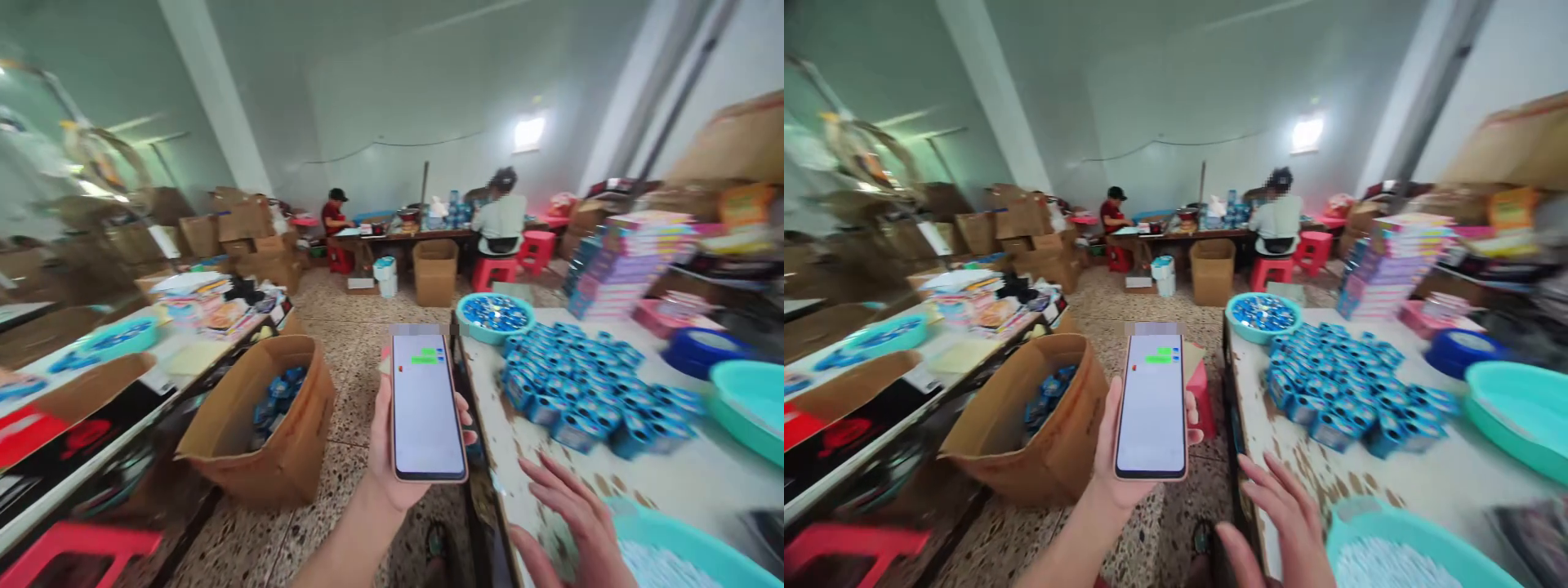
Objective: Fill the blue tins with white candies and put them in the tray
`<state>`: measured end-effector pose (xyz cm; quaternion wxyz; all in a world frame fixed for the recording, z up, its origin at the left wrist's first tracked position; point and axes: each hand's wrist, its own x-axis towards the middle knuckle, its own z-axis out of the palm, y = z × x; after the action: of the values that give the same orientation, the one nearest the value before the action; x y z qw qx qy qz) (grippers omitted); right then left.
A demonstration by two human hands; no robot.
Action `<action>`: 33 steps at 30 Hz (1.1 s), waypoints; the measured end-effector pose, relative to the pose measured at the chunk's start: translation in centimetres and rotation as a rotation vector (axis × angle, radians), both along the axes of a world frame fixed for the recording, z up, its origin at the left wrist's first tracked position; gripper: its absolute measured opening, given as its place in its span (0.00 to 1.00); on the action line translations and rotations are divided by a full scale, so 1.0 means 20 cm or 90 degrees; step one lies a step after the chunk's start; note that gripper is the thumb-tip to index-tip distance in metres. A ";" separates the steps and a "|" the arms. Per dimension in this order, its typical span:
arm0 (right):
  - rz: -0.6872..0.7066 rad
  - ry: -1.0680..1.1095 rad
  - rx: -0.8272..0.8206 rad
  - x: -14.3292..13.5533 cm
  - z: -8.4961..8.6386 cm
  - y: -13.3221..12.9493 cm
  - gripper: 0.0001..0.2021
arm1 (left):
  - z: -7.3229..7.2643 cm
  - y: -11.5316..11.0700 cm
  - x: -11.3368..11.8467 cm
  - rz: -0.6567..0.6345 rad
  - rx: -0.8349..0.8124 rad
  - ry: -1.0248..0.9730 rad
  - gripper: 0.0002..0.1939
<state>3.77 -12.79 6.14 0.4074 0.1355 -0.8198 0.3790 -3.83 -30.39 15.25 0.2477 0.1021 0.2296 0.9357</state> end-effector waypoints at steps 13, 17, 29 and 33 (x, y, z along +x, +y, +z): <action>-0.061 0.083 0.143 0.07 0.21 0.01 0.12 | -0.02 0.34 -0.06 -0.265 -0.031 -0.076 0.38; -0.086 0.068 0.170 0.05 0.27 0.06 0.09 | -0.01 0.44 -0.10 -0.322 -0.041 -0.096 0.39; -0.176 0.038 0.191 -0.07 0.34 0.12 0.06 | -0.05 0.66 -0.22 -0.469 -0.107 -0.115 0.42; -0.221 0.063 0.173 -0.08 0.33 0.16 0.05 | -0.04 0.70 -0.27 -0.442 -0.105 -0.125 0.40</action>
<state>2.18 -9.57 12.81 0.4843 0.0643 -0.8533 0.1823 -9.17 -16.41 14.42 0.5789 0.0636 0.2314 0.7793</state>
